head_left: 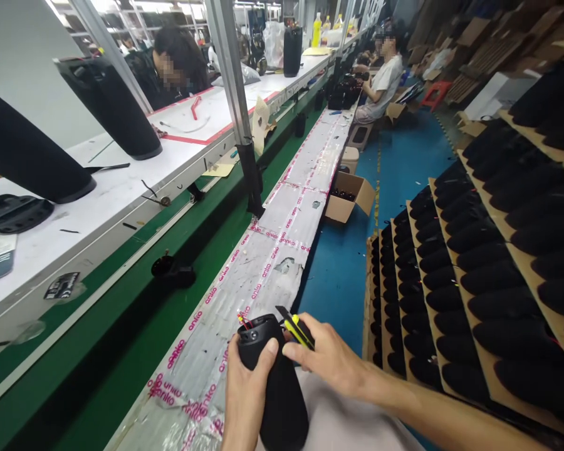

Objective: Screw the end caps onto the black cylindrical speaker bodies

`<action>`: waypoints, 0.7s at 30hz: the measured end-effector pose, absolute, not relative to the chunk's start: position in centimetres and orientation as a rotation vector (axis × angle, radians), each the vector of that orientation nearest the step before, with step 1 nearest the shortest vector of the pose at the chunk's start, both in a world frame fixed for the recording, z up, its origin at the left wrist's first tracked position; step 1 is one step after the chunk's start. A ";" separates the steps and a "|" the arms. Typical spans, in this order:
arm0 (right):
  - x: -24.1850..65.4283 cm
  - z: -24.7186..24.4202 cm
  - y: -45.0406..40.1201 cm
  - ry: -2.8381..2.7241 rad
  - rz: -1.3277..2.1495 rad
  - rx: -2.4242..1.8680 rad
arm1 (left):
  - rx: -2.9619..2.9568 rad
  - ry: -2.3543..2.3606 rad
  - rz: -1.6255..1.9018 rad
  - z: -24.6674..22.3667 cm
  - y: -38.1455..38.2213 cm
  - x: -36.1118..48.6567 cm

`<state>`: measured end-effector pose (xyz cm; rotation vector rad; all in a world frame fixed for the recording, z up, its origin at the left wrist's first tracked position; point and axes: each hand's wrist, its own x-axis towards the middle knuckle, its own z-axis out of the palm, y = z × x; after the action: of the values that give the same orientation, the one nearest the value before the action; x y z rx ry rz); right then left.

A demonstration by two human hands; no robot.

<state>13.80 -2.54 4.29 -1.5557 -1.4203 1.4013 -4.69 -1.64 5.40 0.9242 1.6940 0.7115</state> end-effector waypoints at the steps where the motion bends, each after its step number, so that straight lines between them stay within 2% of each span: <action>1: 13.5 3.6 -2.7 -1.353 1.403 -1.541 | 0.830 1.667 0.738 5.4 -1.7 -4.5; 7: 14.0 1.1 -2.7 -1.085 1.575 -1.283 | 0.553 1.153 0.921 5.4 -3.3 -3.9; 12: 14.8 1.3 -3.8 -1.117 1.686 -1.260 | 0.403 1.039 0.953 6.1 -5.0 -3.7; 16: 17.0 4.6 -3.8 -1.518 1.309 -1.457 | 0.453 1.119 0.903 6.3 -5.5 -4.6; 21: 19.3 7.6 -3.0 -2.288 0.734 -1.260 | 0.431 1.095 0.866 6.1 -5.7 -4.7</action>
<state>19.34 -3.03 7.59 -1.2604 -2.2879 0.7342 -4.74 -5.65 6.07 0.4308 1.0947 0.8664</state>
